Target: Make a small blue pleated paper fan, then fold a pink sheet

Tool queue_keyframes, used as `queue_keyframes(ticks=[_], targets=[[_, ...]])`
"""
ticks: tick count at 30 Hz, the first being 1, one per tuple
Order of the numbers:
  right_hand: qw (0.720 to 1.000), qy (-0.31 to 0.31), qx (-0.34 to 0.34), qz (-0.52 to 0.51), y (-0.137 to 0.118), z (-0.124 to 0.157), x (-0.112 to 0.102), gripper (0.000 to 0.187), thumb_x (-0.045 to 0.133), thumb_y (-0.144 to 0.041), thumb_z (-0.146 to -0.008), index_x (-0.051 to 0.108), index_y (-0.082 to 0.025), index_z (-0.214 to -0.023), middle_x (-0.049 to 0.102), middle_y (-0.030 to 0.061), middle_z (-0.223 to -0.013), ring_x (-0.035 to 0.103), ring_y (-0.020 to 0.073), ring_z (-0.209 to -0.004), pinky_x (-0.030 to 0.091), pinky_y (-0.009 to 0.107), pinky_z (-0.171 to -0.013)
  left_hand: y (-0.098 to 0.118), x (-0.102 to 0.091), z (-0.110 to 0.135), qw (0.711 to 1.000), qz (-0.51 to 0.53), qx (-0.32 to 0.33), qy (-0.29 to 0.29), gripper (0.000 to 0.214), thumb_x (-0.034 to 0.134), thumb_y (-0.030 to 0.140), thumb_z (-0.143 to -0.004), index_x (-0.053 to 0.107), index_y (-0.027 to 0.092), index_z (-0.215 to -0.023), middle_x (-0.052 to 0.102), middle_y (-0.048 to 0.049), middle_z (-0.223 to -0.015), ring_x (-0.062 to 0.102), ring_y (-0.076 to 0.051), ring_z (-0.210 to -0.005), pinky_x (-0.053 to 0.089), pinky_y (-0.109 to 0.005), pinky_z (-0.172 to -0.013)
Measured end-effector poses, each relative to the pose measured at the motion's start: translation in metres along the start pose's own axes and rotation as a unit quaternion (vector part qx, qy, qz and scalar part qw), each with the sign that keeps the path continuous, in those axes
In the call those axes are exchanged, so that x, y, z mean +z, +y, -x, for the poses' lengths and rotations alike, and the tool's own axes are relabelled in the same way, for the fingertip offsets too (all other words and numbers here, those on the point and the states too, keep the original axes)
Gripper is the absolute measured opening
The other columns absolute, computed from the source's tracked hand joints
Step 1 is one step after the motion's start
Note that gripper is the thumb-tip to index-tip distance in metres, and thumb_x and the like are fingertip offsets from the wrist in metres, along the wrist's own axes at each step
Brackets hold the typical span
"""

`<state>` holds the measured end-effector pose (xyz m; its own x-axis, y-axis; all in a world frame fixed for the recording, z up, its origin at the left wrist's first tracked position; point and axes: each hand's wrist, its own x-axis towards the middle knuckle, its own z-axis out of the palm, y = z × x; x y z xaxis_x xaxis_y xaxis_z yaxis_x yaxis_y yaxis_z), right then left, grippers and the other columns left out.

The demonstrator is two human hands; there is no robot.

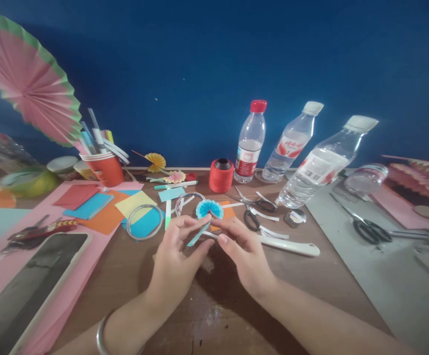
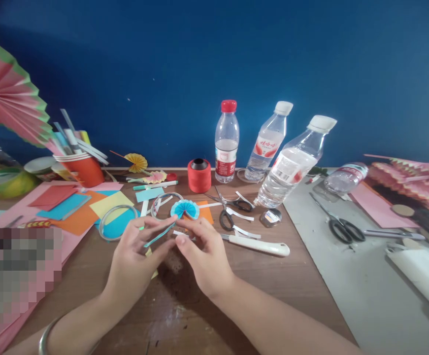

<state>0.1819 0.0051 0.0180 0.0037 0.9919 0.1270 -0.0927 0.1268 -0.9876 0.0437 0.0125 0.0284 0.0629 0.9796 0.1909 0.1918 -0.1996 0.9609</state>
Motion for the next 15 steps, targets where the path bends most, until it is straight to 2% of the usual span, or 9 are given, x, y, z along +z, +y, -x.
queue_keyframes(ticks=[3,6,9,13,15], targets=[[0.991,-0.065,0.037,-0.107,-0.0004,0.002,0.0012,0.034,0.057,-0.039,-0.076,0.062,-0.024,-0.106,0.055,0.0029,-0.08,0.046,0.014,-0.072,0.037,0.029,-0.069,0.0028,0.0006,-0.0047,0.998,-0.022,-0.007,0.053,0.025,0.064,0.02,-0.07,0.047,0.023,-0.089,0.066,-0.001,-0.095,0.061,-0.017,-0.092,0.051,-0.025,-0.07],[0.974,-0.106,0.067,-0.19,0.0007,0.0035,0.0022,0.041,0.057,-0.043,-0.075,0.061,-0.02,-0.109,0.047,-0.0012,-0.062,0.039,0.0097,-0.057,0.034,0.024,-0.056,0.0032,-0.001,-0.0083,0.995,-0.061,0.004,0.077,0.019,0.065,0.021,-0.07,0.054,0.022,-0.085,0.066,-0.0007,-0.091,0.063,-0.018,-0.087,0.051,-0.026,-0.07],[0.964,-0.149,0.067,-0.208,-0.0006,0.0056,0.0028,0.051,0.057,-0.045,-0.074,0.054,-0.017,-0.117,0.035,-0.0057,-0.052,0.03,0.0069,-0.047,0.025,0.021,-0.046,0.004,-0.0032,-0.0081,0.994,-0.083,0.013,0.067,0.016,0.063,0.023,-0.072,0.057,0.024,-0.087,0.067,-0.0002,-0.093,0.061,-0.018,-0.094,0.048,-0.027,-0.08],[0.955,-0.211,0.08,-0.193,-0.0039,0.008,0.003,0.069,0.057,-0.047,-0.072,0.034,-0.02,-0.132,0.04,-0.0072,-0.049,0.034,0.0078,-0.044,0.024,0.02,-0.043,0.0033,-0.0051,-0.0085,0.996,-0.069,-0.006,0.051,0.016,0.061,0.026,-0.074,0.059,0.025,-0.089,0.068,-0.0009,-0.094,0.058,-0.02,-0.099,0.043,-0.029,-0.087],[0.957,-0.202,0.087,-0.189,-0.0027,0.0067,0.0023,0.068,0.057,-0.047,-0.072,0.037,-0.019,-0.131,0.042,-0.0066,-0.049,0.035,0.0077,-0.043,0.021,0.02,-0.041,0.0001,-0.0052,-0.0113,0.998,-0.013,-0.041,0.053,0.018,0.063,0.028,-0.073,0.059,0.023,-0.089,0.069,-0.0028,-0.091,0.061,-0.02,-0.093,0.045,-0.029,-0.083]])
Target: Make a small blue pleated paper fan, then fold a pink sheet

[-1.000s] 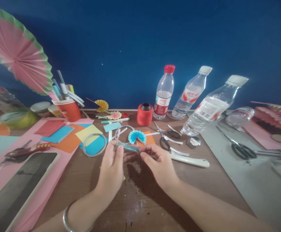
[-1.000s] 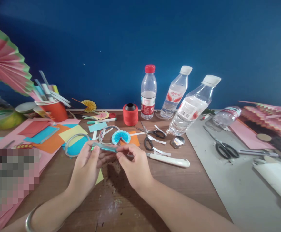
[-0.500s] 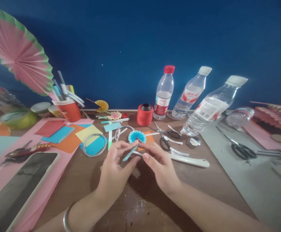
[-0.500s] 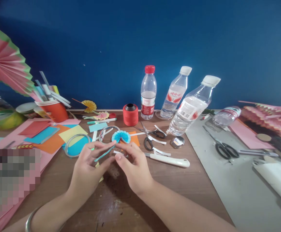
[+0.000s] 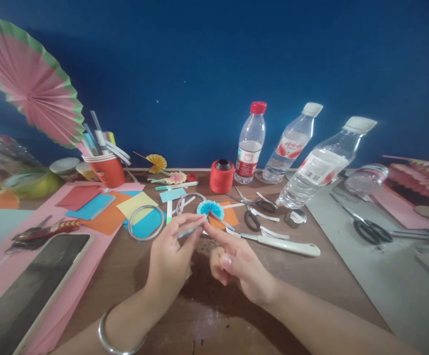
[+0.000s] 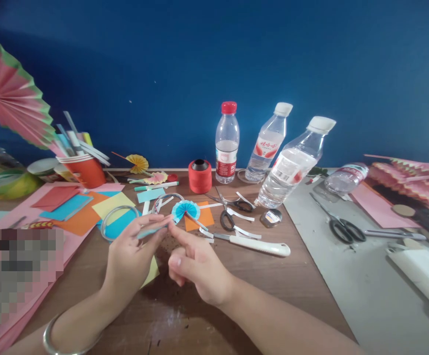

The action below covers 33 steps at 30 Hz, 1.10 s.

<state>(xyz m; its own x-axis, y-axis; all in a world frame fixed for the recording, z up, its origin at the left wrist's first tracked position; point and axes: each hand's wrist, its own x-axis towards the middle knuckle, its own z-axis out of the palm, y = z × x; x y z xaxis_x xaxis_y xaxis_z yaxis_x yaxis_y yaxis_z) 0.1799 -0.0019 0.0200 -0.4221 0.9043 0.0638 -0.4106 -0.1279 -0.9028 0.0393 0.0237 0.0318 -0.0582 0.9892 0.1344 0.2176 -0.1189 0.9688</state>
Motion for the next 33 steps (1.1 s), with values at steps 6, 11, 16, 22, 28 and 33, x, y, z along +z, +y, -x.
queue_keyframes(ticks=[6,11,16,22,28,33], targets=[[0.989,0.134,-0.011,-0.055,0.005,-0.01,-0.008,0.043,0.044,-0.045,-0.081,0.064,-0.01,-0.094,0.039,-0.0048,-0.044,0.03,0.0059,-0.041,0.018,0.021,-0.043,-0.013,0.002,-0.008,0.974,0.201,-0.106,-0.017,0.038,0.068,0.029,-0.067,0.054,0.017,-0.1,0.069,-0.0029,-0.075,0.064,-0.017,-0.074,0.048,-0.029,-0.073],[0.977,0.21,-0.005,-0.028,0.005,-0.011,-0.006,0.038,0.046,-0.043,-0.081,0.066,-0.01,-0.081,0.038,-0.0051,-0.039,0.03,0.0058,-0.038,0.018,0.021,-0.041,-0.016,0.002,-0.006,0.976,0.197,-0.096,-0.024,0.038,0.068,0.027,-0.068,0.053,0.017,-0.101,0.068,-0.0011,-0.072,0.064,-0.015,-0.07,0.048,-0.027,-0.07],[0.963,0.267,-0.001,-0.034,0.006,-0.012,-0.007,0.031,0.052,-0.039,-0.077,0.057,-0.013,-0.06,0.038,-0.0055,-0.036,0.03,0.0055,-0.036,0.018,0.02,-0.039,-0.013,0.003,-0.006,0.967,0.23,-0.111,-0.019,0.037,0.066,0.027,-0.069,0.051,0.017,-0.101,0.067,-0.0024,-0.075,0.064,-0.017,-0.07,0.051,-0.029,-0.067],[0.955,0.295,-0.034,0.0,0.002,-0.016,-0.007,0.016,0.061,-0.029,-0.068,0.054,-0.017,-0.063,0.046,-0.0051,-0.051,0.039,0.0063,-0.045,0.029,0.019,-0.043,-0.01,0.006,-0.005,0.959,0.222,-0.158,-0.073,0.04,0.069,0.026,-0.065,0.047,0.018,-0.098,0.064,0.003,-0.062,0.06,-0.012,-0.055,0.049,-0.023,-0.055],[0.952,0.256,-0.053,0.16,0.0,-0.013,-0.005,0.011,0.059,-0.025,-0.071,0.063,-0.019,-0.078,0.061,0.0002,-0.072,0.052,0.0117,-0.064,0.042,0.024,-0.059,-0.004,0.007,-0.001,0.975,0.107,-0.122,-0.151,0.022,0.066,0.022,-0.066,0.053,0.018,-0.084,0.06,0.005,-0.055,0.057,-0.011,-0.05,0.044,-0.02,-0.05],[0.941,0.268,-0.031,0.205,0.003,-0.013,-0.007,0.012,0.057,-0.027,-0.073,0.063,-0.018,-0.079,0.063,0.0006,-0.072,0.054,0.0126,-0.063,0.042,0.024,-0.057,-0.003,0.006,0.005,0.98,0.004,-0.076,-0.184,0.014,0.062,0.019,-0.069,0.057,0.021,-0.082,0.065,0.0019,-0.067,0.061,-0.015,-0.064,0.045,-0.023,-0.058]])
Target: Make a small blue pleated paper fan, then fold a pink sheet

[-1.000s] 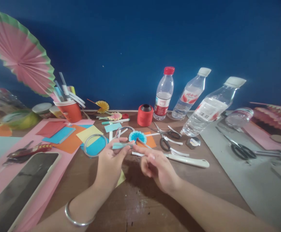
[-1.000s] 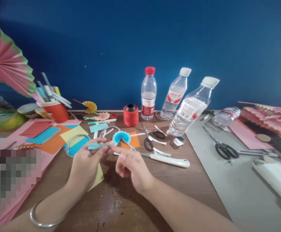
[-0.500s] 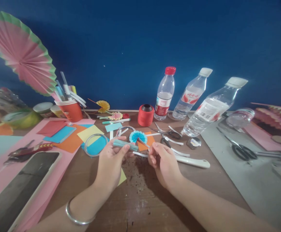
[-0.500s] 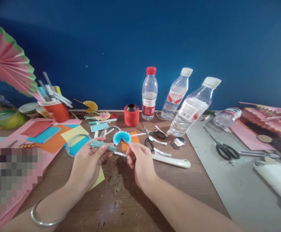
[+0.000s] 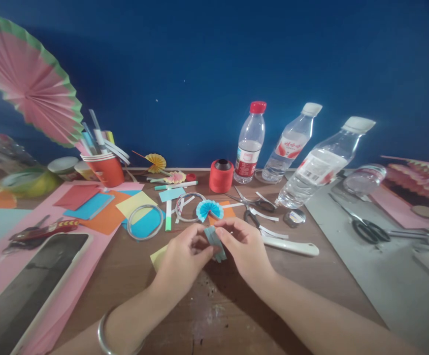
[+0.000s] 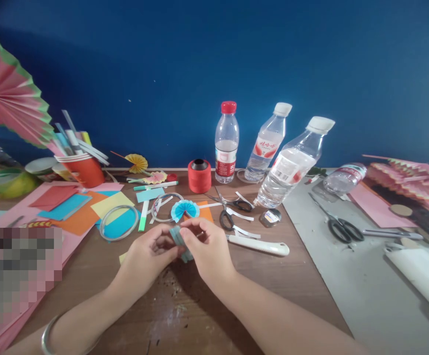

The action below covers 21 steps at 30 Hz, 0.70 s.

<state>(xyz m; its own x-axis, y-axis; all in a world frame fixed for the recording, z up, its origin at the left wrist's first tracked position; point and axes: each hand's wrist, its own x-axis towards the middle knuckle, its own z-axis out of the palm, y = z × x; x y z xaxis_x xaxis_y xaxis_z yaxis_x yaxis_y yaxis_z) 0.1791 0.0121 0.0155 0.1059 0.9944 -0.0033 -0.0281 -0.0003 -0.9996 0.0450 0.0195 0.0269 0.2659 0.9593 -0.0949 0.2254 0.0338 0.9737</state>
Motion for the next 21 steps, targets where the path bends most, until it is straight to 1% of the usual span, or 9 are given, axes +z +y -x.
queue_keyframes(ticks=[3,7,10,13,17,19,21], targets=[[1.0,-0.001,0.006,0.024,0.0002,-0.0007,-0.0004,0.013,0.058,-0.027,-0.073,0.063,-0.019,-0.08,0.063,0.0008,-0.073,0.054,0.0126,-0.062,0.042,0.023,-0.055,-0.0017,0.0001,0.0018,0.999,-0.032,-0.005,-0.011,0.016,0.062,0.023,-0.069,0.058,0.022,-0.084,0.066,0.0005,-0.071,0.062,-0.017,-0.068,0.046,-0.025,-0.061],[1.0,0.007,-0.007,0.025,-0.0001,-0.0015,-0.0008,0.011,0.058,-0.027,-0.073,0.062,-0.019,-0.08,0.061,-0.0005,-0.071,0.053,0.0115,-0.06,0.041,0.023,-0.055,-0.0014,-0.0004,0.001,1.0,-0.009,-0.007,0.0,0.013,0.063,0.025,-0.069,0.059,0.021,-0.081,0.065,0.0004,-0.068,0.06,-0.016,-0.064,0.045,-0.025,-0.059],[1.0,0.008,-0.024,0.002,0.0,-0.0017,-0.0011,0.012,0.057,-0.026,-0.073,0.061,-0.02,-0.083,0.06,-0.0008,-0.072,0.053,0.0116,-0.063,0.041,0.023,-0.057,0.0002,-0.0012,-0.0008,1.0,0.027,-0.005,0.006,0.011,0.06,0.028,-0.072,0.059,0.02,-0.079,0.062,0.001,-0.063,0.057,-0.014,-0.057,0.045,-0.024,-0.055],[0.999,0.0,-0.034,0.006,-0.0005,-0.001,-0.0016,0.009,0.056,-0.024,-0.075,0.06,-0.02,-0.082,0.059,-0.001,-0.072,0.052,0.0114,-0.063,0.042,0.022,-0.058,0.0003,-0.0021,-0.0025,0.997,0.072,-0.015,0.001,0.012,0.058,0.03,-0.074,0.059,0.019,-0.078,0.059,0.0011,-0.061,0.054,-0.013,-0.054,0.044,-0.023,-0.052],[0.996,0.004,-0.065,0.058,-0.002,0.0006,-0.0036,0.01,0.055,-0.023,-0.076,0.061,-0.021,-0.083,0.059,-0.0008,-0.074,0.053,0.0119,-0.065,0.042,0.023,-0.06,-0.0032,-0.0025,-0.0037,0.987,0.151,-0.047,-0.012,0.014,0.059,0.031,-0.074,0.058,0.017,-0.077,0.057,0.002,-0.063,0.05,-0.009,-0.053,0.04,-0.019,-0.05],[0.991,0.004,-0.097,0.091,-0.0028,0.0013,-0.0051,0.011,0.054,-0.023,-0.077,0.062,-0.021,-0.084,0.059,0.0008,-0.078,0.054,0.0128,-0.069,0.042,0.024,-0.061,-0.0047,-0.0025,-0.0038,0.98,0.191,-0.055,-0.011,0.013,0.059,0.03,-0.075,0.057,0.017,-0.076,0.056,0.0025,-0.064,0.049,-0.008,-0.054,0.039,-0.018,-0.05],[0.983,0.002,-0.139,0.122,-0.0037,0.0022,-0.0065,0.013,0.052,-0.022,-0.078,0.064,-0.022,-0.085,0.058,0.0025,-0.085,0.054,0.0136,-0.073,0.043,0.025,-0.063,-0.0051,-0.0026,-0.0037,0.974,0.216,-0.061,-0.011,0.013,0.058,0.03,-0.076,0.055,0.017,-0.075,0.054,0.0034,-0.059,0.048,-0.007,-0.051,0.037,-0.017,-0.048]])
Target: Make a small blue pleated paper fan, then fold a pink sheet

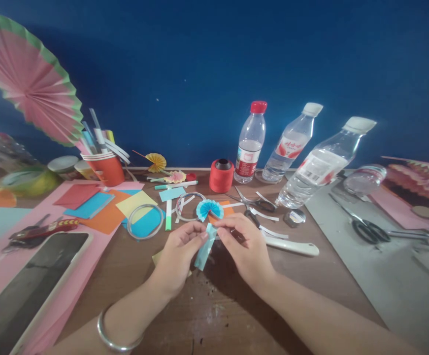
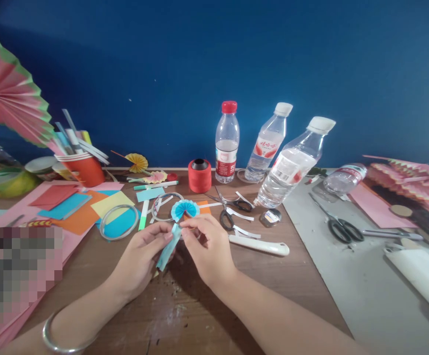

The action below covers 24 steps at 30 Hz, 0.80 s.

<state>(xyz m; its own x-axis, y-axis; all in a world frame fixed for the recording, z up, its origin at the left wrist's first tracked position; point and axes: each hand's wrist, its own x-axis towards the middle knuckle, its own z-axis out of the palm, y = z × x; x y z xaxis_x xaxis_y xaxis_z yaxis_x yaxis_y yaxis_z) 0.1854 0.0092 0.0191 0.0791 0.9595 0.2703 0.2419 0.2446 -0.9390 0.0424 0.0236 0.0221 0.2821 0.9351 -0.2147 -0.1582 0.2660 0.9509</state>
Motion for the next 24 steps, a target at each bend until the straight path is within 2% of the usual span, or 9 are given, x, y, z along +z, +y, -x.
queue_keyframes(ticks=[3,6,10,13,15,20,24], targets=[[0.998,0.005,-0.05,0.03,-0.002,0.001,-0.002,0.015,0.052,-0.022,-0.078,0.066,-0.022,-0.085,0.054,0.0042,-0.09,0.054,0.0147,-0.078,0.044,0.025,-0.065,0.001,0.0,0.0,1.0,0.006,-0.006,0.005,0.014,0.056,0.03,-0.077,0.054,0.017,-0.073,0.053,0.0037,-0.053,0.046,-0.007,-0.047,0.035,-0.017,-0.046],[0.997,0.031,-0.069,0.029,-0.002,0.001,-0.003,0.016,0.051,-0.021,-0.079,0.067,-0.021,-0.081,0.054,0.0044,-0.088,0.054,0.0149,-0.08,0.044,0.025,-0.068,0.001,-0.001,-0.001,1.0,0.0,-0.002,0.016,0.016,0.058,0.031,-0.075,0.053,0.017,-0.071,0.055,0.0036,-0.052,0.046,-0.007,-0.046,0.035,-0.017,-0.045],[0.996,0.081,-0.026,-0.034,0.002,-0.003,-0.003,0.013,0.051,-0.023,-0.081,0.063,-0.02,-0.082,0.058,0.0027,-0.082,0.054,0.0136,-0.075,0.043,0.025,-0.067,0.002,-0.002,-0.002,0.997,-0.067,0.012,0.041,0.016,0.059,0.033,-0.074,0.055,0.018,-0.075,0.055,0.004,-0.053,0.049,-0.008,-0.048,0.037,-0.018,-0.046],[0.995,0.03,0.052,-0.084,0.005,-0.007,-0.001,0.015,0.053,-0.026,-0.078,0.062,-0.02,-0.088,0.063,0.0019,-0.08,0.056,0.0135,-0.07,0.045,0.026,-0.066,0.003,-0.003,-0.001,0.981,-0.185,0.037,0.032,0.015,0.058,0.033,-0.074,0.059,0.019,-0.078,0.059,0.003,-0.059,0.054,-0.011,-0.055,0.041,-0.019,-0.05],[0.994,-0.021,0.078,-0.067,0.006,-0.009,0.0,0.014,0.055,-0.025,-0.076,0.064,-0.019,-0.085,0.065,0.0017,-0.078,0.057,0.0137,-0.069,0.045,0.025,-0.065,0.004,-0.004,-0.001,0.969,-0.239,0.052,0.019,0.014,0.056,0.032,-0.075,0.06,0.02,-0.08,0.062,0.0027,-0.065,0.057,-0.012,-0.059,0.043,-0.021,-0.055],[0.995,-0.071,0.066,0.02,0.004,-0.008,0.001,0.01,0.053,-0.021,-0.074,0.063,-0.018,-0.075,0.064,0.0001,-0.072,0.056,0.0127,-0.066,0.042,0.023,-0.062,0.009,-0.004,-0.001,0.946,-0.31,0.091,0.03,0.014,0.05,0.031,-0.079,0.059,0.021,-0.081,0.064,0.0026,-0.075,0.059,-0.013,-0.068,0.045,-0.022,-0.063],[0.991,-0.094,0.083,0.054,0.006,-0.006,0.002,0.01,0.052,-0.021,-0.073,0.061,-0.018,-0.07,0.06,-0.0022,-0.062,0.052,0.011,-0.058,0.039,0.021,-0.055,0.022,-0.016,0.002,0.902,-0.422,0.086,-0.022,0.009,0.054,0.029,-0.075,0.059,0.022,-0.079,0.064,0.005,-0.073,0.057,-0.013,-0.068,0.041,-0.022,-0.062]])
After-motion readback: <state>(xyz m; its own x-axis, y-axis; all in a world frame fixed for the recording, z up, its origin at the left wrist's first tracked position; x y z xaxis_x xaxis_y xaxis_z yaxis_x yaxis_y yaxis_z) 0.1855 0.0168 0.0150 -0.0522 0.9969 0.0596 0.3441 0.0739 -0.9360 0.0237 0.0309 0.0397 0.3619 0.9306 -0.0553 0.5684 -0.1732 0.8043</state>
